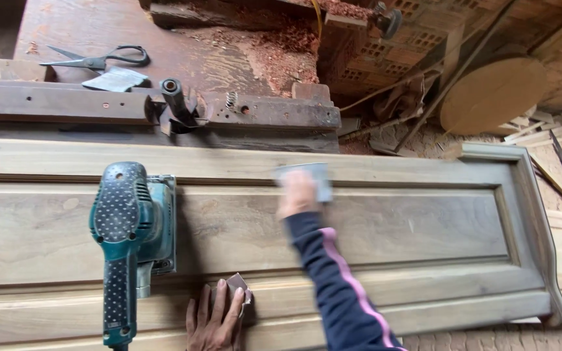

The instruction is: Sand the surface of a large wooden board manually using pieces of sandpaper.

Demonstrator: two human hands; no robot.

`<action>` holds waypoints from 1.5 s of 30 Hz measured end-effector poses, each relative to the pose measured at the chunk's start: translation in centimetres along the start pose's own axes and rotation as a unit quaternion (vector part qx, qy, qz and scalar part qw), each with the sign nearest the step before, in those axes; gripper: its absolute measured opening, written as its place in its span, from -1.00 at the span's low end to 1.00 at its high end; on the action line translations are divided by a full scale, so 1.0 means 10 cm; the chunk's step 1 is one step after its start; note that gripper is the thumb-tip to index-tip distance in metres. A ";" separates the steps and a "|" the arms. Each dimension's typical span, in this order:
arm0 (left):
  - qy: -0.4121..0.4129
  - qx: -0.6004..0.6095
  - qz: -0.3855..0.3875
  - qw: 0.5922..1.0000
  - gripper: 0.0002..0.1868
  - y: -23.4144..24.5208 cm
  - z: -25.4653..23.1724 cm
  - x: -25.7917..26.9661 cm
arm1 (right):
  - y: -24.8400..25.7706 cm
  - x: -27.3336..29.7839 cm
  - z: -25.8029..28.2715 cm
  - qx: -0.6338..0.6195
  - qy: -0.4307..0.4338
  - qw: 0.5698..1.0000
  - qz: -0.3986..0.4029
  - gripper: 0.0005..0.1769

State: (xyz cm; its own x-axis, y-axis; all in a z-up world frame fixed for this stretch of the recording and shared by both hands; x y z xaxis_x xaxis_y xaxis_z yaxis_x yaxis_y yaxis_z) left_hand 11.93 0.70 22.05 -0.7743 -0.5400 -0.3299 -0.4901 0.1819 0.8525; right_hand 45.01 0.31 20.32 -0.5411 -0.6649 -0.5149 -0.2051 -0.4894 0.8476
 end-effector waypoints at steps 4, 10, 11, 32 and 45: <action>0.000 -0.011 0.052 0.999 -0.34 -0.09 0.01 0.01 | 0.04 0.46 0.99 -0.135 0.058 0.987 0.071 -0.34; 0.022 -0.012 0.011 1.000 -0.48 0.03 -0.05 -0.02 | 0.34 1.11 -1.30 -0.005 0.045 0.999 0.003 -0.56; 0.021 -0.009 0.010 1.000 -0.49 0.04 -0.05 -0.01 | 0.45 1.26 -1.88 0.085 0.008 0.996 -0.011 -0.65; 0.007 -0.011 0.021 1.000 -0.50 0.07 -0.08 -0.01 | 0.79 1.52 -2.17 0.015 -0.297 0.953 0.064 -0.89; 0.016 -0.018 0.036 0.999 -0.46 -0.08 -0.02 0.06 | 0.51 0.73 -1.01 -0.060 -0.023 0.989 0.130 -0.58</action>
State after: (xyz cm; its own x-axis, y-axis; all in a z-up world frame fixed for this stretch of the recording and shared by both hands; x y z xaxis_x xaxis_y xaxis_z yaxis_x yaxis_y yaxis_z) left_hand 11.95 0.03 21.24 -0.7928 -0.5535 -0.2550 -0.4192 0.1916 0.8874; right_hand 48.24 -12.72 19.59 -0.5996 -0.7527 -0.2719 0.0427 -0.3694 0.9283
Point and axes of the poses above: each hand's wrist, its own x-axis away from the middle knuckle, its own y-axis out of the back of the hand, z = x × y, the point moved 8 cm from there along -x, towards the middle knuckle
